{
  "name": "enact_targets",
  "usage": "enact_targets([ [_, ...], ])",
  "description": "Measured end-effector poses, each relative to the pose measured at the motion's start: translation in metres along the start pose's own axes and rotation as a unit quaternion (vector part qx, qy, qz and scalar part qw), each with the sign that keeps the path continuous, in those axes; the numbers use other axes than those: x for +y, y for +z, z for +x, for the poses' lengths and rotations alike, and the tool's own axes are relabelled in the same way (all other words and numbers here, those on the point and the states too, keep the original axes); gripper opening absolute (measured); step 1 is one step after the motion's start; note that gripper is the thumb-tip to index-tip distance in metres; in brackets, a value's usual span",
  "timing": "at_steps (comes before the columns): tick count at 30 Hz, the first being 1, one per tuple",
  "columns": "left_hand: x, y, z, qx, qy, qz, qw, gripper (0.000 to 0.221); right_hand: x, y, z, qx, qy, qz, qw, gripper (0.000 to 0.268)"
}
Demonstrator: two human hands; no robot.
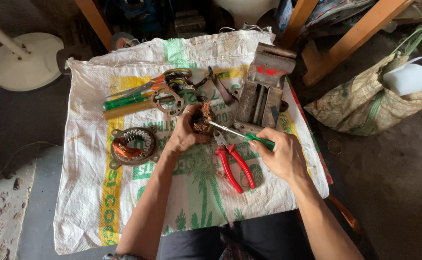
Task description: The person pulls copper wire out of an electric motor stator using pliers and a screwdriver.
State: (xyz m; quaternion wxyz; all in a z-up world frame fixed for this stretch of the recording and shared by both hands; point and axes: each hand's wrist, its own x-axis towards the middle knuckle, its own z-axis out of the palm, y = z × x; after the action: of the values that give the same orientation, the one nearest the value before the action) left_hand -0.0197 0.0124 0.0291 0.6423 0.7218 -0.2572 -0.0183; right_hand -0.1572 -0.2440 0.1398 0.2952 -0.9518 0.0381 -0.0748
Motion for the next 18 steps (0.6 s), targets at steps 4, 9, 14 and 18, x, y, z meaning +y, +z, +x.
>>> enact_targets([
  [4, -0.002, -0.001, -0.001, 0.018, -0.025, 0.076, 0.997, 0.092, -0.001, 0.001, 0.001, 0.018, -0.013, -0.003, 1.000, 0.022],
  [9, 0.007, 0.001, -0.003, 0.017, -0.052, 0.062, 0.997, 0.091, -0.001, -0.001, 0.000, 0.023, -0.028, 0.003, 0.999, 0.020],
  [14, 0.012, 0.000, -0.002, 0.026, -0.069, 0.087, 0.993, 0.093, -0.011, -0.002, 0.000, 0.046, -0.050, -0.018, 0.998, 0.020],
  [18, 0.007, 0.002, -0.002, 0.026, -0.046, 0.054, 0.997, 0.095, -0.012, -0.001, 0.001, 0.037, -0.024, -0.012, 0.999, 0.019],
])
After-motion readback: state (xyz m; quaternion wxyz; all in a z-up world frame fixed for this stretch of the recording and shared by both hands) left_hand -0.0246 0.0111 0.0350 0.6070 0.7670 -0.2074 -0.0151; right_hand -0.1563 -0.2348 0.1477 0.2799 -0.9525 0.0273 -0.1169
